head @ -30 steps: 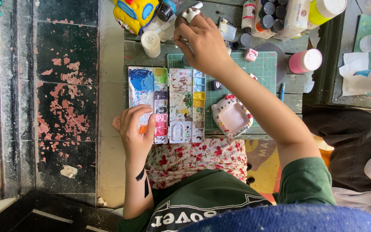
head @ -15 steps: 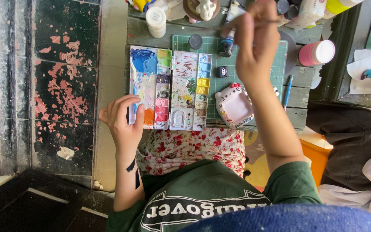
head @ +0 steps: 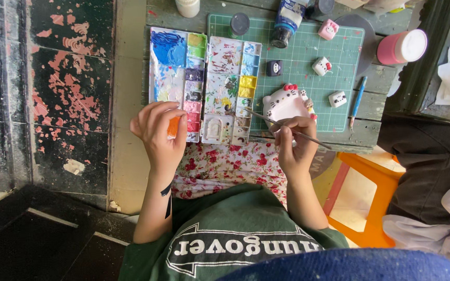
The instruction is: The person paints small ceramic figurines and a Hello Kitty-shaped trinket dish at a work table. They use a fine brush to apply paint to a small dark figurine, draw details on white square tiles with a marker, open a tube of acrylic paint, and paint the rim of the trinket dish with a brush.
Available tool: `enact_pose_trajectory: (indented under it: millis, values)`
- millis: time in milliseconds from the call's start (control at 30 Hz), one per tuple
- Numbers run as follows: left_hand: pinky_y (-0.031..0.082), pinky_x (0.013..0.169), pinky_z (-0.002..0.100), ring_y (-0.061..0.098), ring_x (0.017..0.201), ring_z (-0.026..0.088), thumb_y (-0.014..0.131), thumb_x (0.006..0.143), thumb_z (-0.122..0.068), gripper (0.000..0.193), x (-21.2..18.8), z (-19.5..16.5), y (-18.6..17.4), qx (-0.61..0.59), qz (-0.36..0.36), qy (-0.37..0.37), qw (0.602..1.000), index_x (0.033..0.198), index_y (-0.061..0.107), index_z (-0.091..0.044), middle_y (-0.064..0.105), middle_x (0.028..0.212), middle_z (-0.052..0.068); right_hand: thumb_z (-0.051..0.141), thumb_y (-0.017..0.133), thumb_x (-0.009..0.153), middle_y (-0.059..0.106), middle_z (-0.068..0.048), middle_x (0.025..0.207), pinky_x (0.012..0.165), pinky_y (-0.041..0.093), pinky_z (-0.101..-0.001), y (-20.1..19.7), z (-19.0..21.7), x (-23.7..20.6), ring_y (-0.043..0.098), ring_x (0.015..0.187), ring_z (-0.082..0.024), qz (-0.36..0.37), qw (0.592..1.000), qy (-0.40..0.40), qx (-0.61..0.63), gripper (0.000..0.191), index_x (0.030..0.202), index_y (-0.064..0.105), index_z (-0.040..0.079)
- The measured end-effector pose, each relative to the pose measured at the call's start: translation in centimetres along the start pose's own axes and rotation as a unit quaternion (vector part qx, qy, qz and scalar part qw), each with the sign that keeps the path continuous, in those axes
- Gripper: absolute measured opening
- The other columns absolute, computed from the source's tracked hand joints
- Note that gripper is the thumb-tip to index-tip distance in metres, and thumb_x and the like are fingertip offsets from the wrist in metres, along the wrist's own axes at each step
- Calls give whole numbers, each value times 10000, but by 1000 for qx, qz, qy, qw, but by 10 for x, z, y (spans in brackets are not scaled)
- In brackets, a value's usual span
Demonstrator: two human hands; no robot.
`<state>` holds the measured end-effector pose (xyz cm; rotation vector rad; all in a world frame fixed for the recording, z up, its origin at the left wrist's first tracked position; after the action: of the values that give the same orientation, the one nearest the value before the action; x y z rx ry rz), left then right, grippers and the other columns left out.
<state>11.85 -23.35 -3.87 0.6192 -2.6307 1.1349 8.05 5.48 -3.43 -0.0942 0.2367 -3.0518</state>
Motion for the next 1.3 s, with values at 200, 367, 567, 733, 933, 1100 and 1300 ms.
enact_pose_trajectory:
  millis: [200,367,567,733,933,1100,1300]
  values:
    - [287,1092,461,601,1221,211,771,977,-155,110,-7,-18,22,-6,35,40,999,1043,684,-166,670,1178,-28,-29,473,1090,672,-134,1006,707,512,-239,-25,-21,-40,623,790,-101,39,999,4,-24,84,1152,440,18]
    - [268,1098,476,584,1252,216,788,970,-178,123,-13,-28,32,16,49,52,997,1039,686,-175,662,1215,-32,-40,517,1044,703,-154,1046,660,492,-232,-34,-28,-52,596,735,-85,75,995,5,-72,99,1127,474,-7]
    - [269,1111,475,584,1258,218,790,979,-183,122,-17,-31,39,17,53,55,997,1044,687,-178,660,1211,-35,-65,543,1009,721,-135,1013,623,489,-233,-35,-26,-53,609,681,-70,90,986,-20,-137,115,1102,497,-15]
    - [274,1104,472,587,1248,216,791,978,-183,122,-21,-31,39,19,58,61,996,1041,687,-174,662,1202,-36,-69,539,1001,719,-149,1036,658,515,-236,-37,-29,-55,617,702,-83,99,988,-6,-116,125,1110,502,-23]
    - [277,1101,476,594,1241,212,793,962,-193,128,-18,-37,34,11,51,74,996,1027,685,-176,673,1186,-35,21,480,1081,674,-148,1032,720,522,-256,-45,-18,-43,640,845,-135,24,994,2,105,70,1150,476,33]
    - [274,1099,471,601,1206,198,794,935,-216,132,-4,-52,24,-3,45,67,997,998,682,-186,687,1156,-45,93,470,1100,663,-138,898,617,413,-238,-58,13,5,543,665,-114,-54,975,34,214,90,1162,519,49]
    - [246,1088,474,599,1205,209,786,938,-218,138,-3,-50,26,-2,66,75,995,1033,691,-185,690,1153,-47,87,500,1114,637,-110,966,629,421,-253,-83,18,31,556,703,-142,-106,963,7,248,71,1124,541,31]
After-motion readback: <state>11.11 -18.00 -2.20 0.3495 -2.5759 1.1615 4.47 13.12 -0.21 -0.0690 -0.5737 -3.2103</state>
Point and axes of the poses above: each hand's wrist, its own x-axis towards the middle knuckle, its own y-axis out of the palm, z = x × y, the point moved 1 cm from there along x, towards the middle knuckle
